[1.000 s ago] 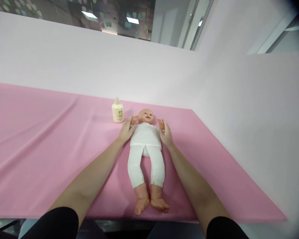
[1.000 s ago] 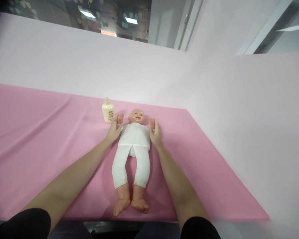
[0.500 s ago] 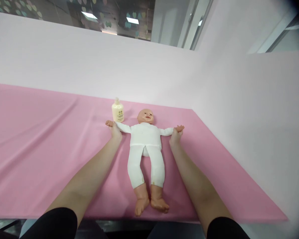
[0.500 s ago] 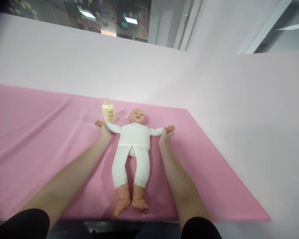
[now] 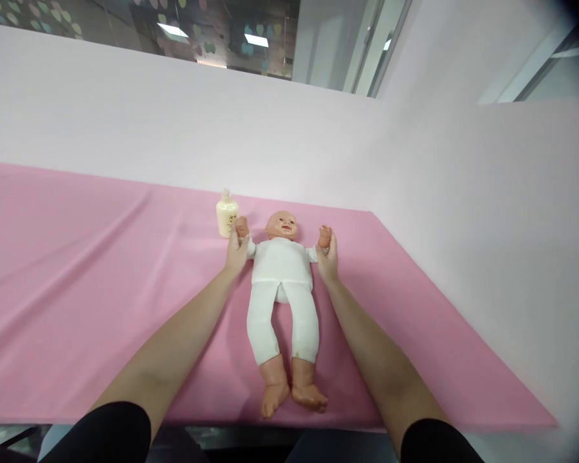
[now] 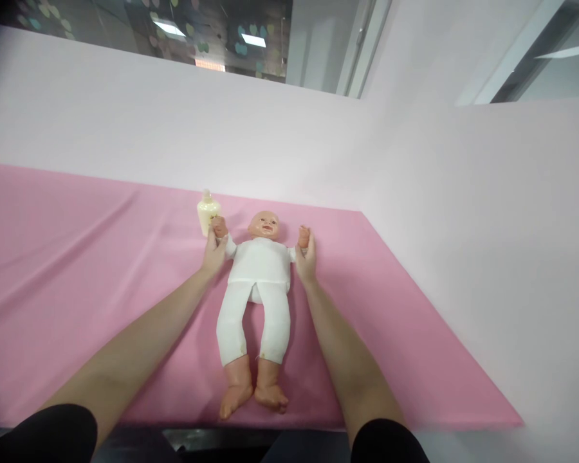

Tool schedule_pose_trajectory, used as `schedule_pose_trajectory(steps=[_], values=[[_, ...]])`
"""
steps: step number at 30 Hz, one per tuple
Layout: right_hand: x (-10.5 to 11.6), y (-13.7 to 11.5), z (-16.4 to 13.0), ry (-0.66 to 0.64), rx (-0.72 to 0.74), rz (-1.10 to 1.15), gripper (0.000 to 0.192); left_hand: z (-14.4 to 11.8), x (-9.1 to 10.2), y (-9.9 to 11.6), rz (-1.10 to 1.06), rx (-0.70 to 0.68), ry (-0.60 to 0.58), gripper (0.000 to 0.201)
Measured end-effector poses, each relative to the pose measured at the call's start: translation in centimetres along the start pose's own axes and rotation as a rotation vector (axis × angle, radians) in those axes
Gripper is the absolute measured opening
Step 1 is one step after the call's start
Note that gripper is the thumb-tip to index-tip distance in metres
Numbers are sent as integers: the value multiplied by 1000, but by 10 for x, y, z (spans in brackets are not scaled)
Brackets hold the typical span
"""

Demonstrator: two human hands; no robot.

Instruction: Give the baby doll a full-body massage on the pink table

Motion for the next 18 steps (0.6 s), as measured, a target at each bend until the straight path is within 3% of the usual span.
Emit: schedule_pose_trajectory(steps=[5, 8, 14, 18], values=[[-25, -5, -10, -298, 141, -295, 50, -10, -31, 16, 326, -191, -348, 51], [-37, -8, -14, -449, 204, -435, 50, -15, -43, 15, 468, -259, -485, 49], [-40, -11, -14, -482, 215, -483, 51, -16, -46, 12, 563, -274, -515, 50], [-35, -7, -14, -414, 198, -401, 50, -15, -42, 12, 508, -236, -485, 49]])
Point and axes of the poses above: each hand's wrist, its own z-axis towards the middle knuckle, its own x-axis out of the back of the hand, y = z × x, the point moved 7 cm from there along z, towards the middle knuckle
